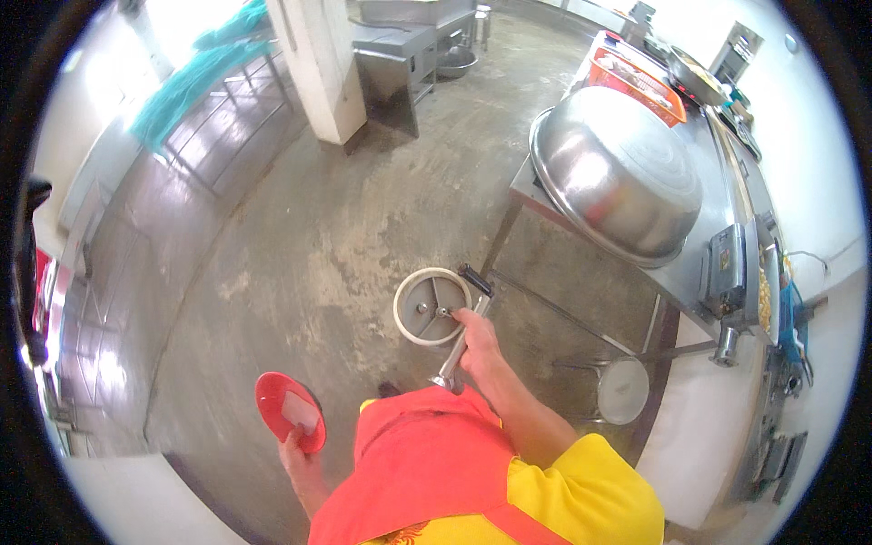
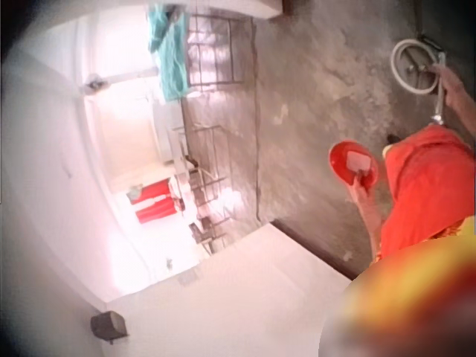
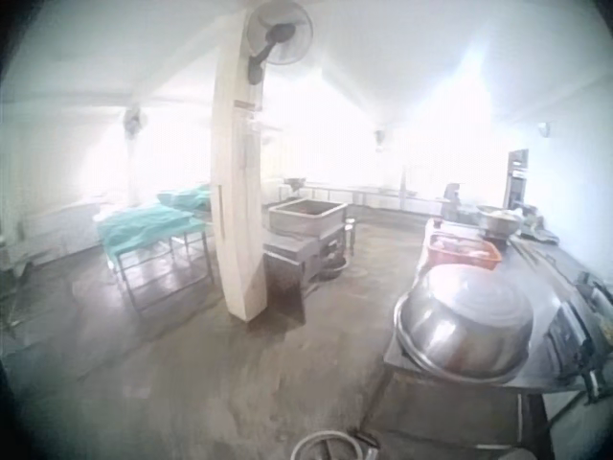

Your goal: The person gathers a red bowl, a metal ring, and a long metal rod from a cluttered counter. They walk to a sink area, rinse the metal ring, and then return to a stainless steel table. The person wipes the rod with a cloth and inserts it into a vertical metal machine, then attaches the ring to the rod.

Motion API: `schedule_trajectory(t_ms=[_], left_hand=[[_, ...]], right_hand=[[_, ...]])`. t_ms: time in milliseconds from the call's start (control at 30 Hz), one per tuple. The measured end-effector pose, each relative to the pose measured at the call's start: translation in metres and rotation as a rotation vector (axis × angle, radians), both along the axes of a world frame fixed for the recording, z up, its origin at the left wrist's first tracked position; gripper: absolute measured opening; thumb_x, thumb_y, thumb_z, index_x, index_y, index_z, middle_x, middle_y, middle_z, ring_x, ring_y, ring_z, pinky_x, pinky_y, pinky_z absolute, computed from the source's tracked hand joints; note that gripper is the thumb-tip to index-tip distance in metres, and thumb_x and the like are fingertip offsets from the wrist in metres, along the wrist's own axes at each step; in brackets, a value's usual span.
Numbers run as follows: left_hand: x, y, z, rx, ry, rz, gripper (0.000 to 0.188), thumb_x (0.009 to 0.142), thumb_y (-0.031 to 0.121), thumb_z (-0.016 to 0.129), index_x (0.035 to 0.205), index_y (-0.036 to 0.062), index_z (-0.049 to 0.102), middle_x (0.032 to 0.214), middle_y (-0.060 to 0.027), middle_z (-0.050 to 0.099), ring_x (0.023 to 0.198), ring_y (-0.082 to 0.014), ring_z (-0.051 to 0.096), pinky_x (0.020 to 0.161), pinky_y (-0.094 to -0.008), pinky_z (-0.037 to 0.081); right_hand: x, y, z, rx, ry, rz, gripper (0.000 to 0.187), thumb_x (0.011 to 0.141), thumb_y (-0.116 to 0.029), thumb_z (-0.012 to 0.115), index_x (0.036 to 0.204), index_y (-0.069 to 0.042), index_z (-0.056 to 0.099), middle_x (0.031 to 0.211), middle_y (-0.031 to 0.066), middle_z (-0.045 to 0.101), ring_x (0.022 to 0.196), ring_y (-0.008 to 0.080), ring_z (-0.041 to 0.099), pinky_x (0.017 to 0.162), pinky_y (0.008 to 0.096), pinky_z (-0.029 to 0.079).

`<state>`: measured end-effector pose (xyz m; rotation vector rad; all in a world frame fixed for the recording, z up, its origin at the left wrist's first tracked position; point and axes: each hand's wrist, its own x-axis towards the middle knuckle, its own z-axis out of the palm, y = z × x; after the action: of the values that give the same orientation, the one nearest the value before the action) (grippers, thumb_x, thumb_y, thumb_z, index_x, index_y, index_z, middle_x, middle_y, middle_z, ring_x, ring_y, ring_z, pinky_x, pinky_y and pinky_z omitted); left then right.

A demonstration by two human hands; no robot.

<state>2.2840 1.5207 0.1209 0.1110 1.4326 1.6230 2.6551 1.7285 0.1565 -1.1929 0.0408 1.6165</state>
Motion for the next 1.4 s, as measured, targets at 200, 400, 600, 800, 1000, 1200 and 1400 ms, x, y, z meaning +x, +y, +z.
schedule_trajectory(t_ms=[200,400,600,800,1000,1200,1400], left_hand=[[-0.068,0.183,0.069,-0.029,0.124,-0.157,0.047,0.084,-0.002,0.062,0.13,0.0001,0.054,0.12,-0.0093,0.063,0.107,-0.0235,0.064,0.089,-0.0367,0.055],[-0.064,0.346,0.056,0.045,0.137,-0.315,0.051,0.081,-0.002,0.064,0.131,0.0018,0.054,0.12,-0.0083,0.063,0.107,-0.0232,0.064,0.088,-0.036,0.055],[-0.008,0.452,0.041,-0.011,0.08,-0.382,0.047,0.08,-0.004,0.064,0.126,0.001,0.056,0.117,-0.0092,0.064,0.102,-0.0238,0.065,0.087,-0.0373,0.056],[0.058,0.557,0.059,-0.114,0.006,-0.359,0.045,0.08,-0.003,0.064,0.124,0.0007,0.057,0.113,-0.0103,0.065,0.1,-0.0244,0.066,0.084,-0.0383,0.057],[0.101,0.723,0.046,-0.096,0.004,-0.431,0.041,0.08,-0.004,0.063,0.121,0.0006,0.058,0.111,-0.0102,0.065,0.097,-0.0244,0.067,0.082,-0.0376,0.058],[0.143,0.956,0.021,-0.028,-0.018,-0.553,0.036,0.08,-0.006,0.062,0.116,0.0004,0.061,0.104,-0.0095,0.067,0.093,-0.0222,0.068,0.078,-0.0373,0.058],[0.233,1.212,0.033,0.103,0.025,-0.774,0.033,0.078,-0.008,0.062,0.11,0.0001,0.064,0.098,-0.0072,0.07,0.086,-0.0196,0.069,0.074,-0.0331,0.056]], right_hand=[[-0.027,0.058,0.009,0.027,0.161,-0.111,0.03,0.094,-0.008,0.055,0.119,0.008,0.051,0.11,0.0224,0.064,0.101,0.0379,0.067,0.093,0.058,0.056],[-0.022,0.154,-0.005,0.05,0.392,-0.216,0.038,0.095,-0.009,0.052,0.127,0.009,0.044,0.121,0.0284,0.059,0.108,0.0448,0.065,0.095,0.0622,0.054],[0.014,0.288,-0.006,0.038,0.47,-0.269,0.04,0.096,-0.013,0.051,0.131,0.006,0.043,0.127,0.0293,0.056,0.115,0.0459,0.061,0.099,0.0644,0.051],[0.057,0.416,0.012,0.036,0.379,-0.264,0.037,0.096,-0.016,0.051,0.127,0.004,0.047,0.124,0.0264,0.06,0.11,0.0417,0.064,0.097,0.061,0.052],[0.107,0.517,0.005,-0.014,0.295,-0.431,0.036,0.099,-0.017,0.049,0.127,0.005,0.046,0.124,0.0289,0.057,0.111,0.0434,0.063,0.095,0.0639,0.054],[0.171,0.613,-0.032,-0.073,0.136,-0.57,0.04,0.096,-0.027,0.051,0.129,-0.004,0.052,0.121,0.0201,0.065,0.105,0.0371,0.067,0.08,0.0571,0.056],[0.236,0.711,-0.03,-0.077,0.114,-0.879,0.04,0.095,-0.029,0.052,0.127,-0.005,0.054,0.112,0.0181,0.066,0.096,0.0364,0.067,0.074,0.0535,0.057]])
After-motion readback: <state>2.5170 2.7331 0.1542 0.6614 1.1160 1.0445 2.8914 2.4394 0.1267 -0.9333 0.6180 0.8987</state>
